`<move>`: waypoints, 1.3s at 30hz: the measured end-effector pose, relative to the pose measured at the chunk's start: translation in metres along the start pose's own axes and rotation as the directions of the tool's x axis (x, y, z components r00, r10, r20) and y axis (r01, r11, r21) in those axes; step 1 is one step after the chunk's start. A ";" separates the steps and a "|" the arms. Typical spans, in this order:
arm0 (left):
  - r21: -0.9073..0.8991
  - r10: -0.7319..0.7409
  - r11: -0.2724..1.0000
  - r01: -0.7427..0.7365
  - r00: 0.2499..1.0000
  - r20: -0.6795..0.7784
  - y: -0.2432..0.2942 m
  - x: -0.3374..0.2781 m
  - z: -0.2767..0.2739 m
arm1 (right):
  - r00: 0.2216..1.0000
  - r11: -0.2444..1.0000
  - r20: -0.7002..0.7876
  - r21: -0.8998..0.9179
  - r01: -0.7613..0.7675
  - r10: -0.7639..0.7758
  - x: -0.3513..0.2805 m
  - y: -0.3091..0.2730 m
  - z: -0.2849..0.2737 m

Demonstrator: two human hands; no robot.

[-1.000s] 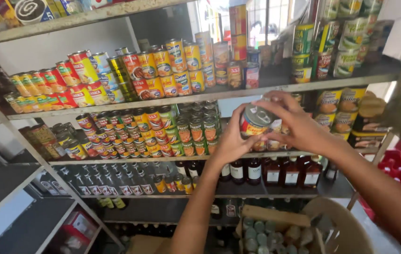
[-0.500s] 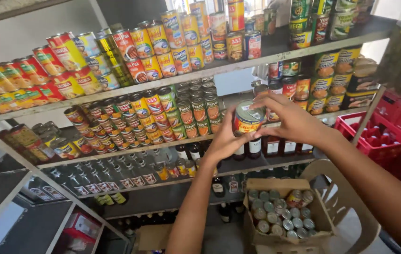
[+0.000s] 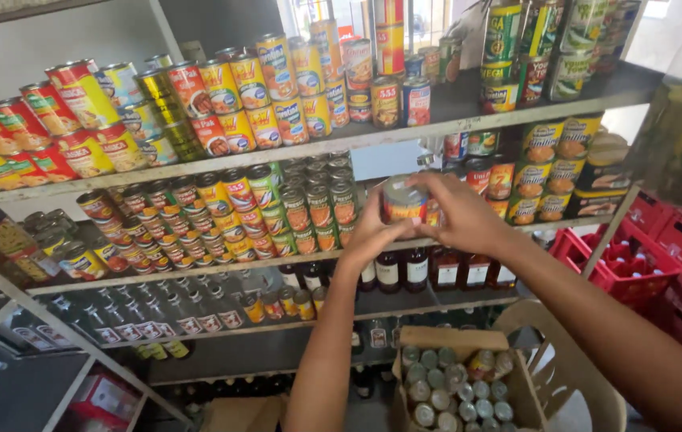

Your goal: Restocking canned food items onto grocery store shelves from a box on the floor.

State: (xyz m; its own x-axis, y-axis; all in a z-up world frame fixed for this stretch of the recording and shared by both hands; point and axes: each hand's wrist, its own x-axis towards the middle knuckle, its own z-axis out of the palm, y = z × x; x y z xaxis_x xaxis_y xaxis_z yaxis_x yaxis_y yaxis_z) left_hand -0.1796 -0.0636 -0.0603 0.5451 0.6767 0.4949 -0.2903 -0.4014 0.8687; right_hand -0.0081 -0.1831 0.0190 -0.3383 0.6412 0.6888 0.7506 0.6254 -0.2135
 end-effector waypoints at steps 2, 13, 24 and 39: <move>0.136 0.015 0.991 -0.010 0.999 -0.040 -0.007 0.010 0.003 | 0.998 0.995 0.037 -0.089 -0.042 0.046 0.001 0.014 0.002; 0.429 0.204 0.896 -0.119 0.966 -0.157 -0.079 0.064 -0.021 | 0.996 0.980 -0.093 -0.199 -0.020 0.002 -0.025 0.106 0.057; 0.650 0.106 0.754 0.098 0.958 -0.267 -0.135 0.082 -0.030 | 0.996 0.966 -0.023 -0.242 -0.092 0.089 -0.075 0.156 0.123; 0.577 0.132 0.817 0.003 0.972 -0.192 -0.206 0.113 -0.052 | 0.981 0.933 0.050 -0.321 -0.160 0.185 -0.094 0.188 0.165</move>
State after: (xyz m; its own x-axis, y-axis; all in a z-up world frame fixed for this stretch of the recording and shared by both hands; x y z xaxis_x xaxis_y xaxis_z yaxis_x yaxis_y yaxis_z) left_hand -0.0991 0.1273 -0.1819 0.3407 0.7234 0.6005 0.2177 -0.6820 0.6982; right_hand 0.0707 -0.0524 -0.2004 -0.2213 0.7673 0.6019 0.9370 0.3384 -0.0868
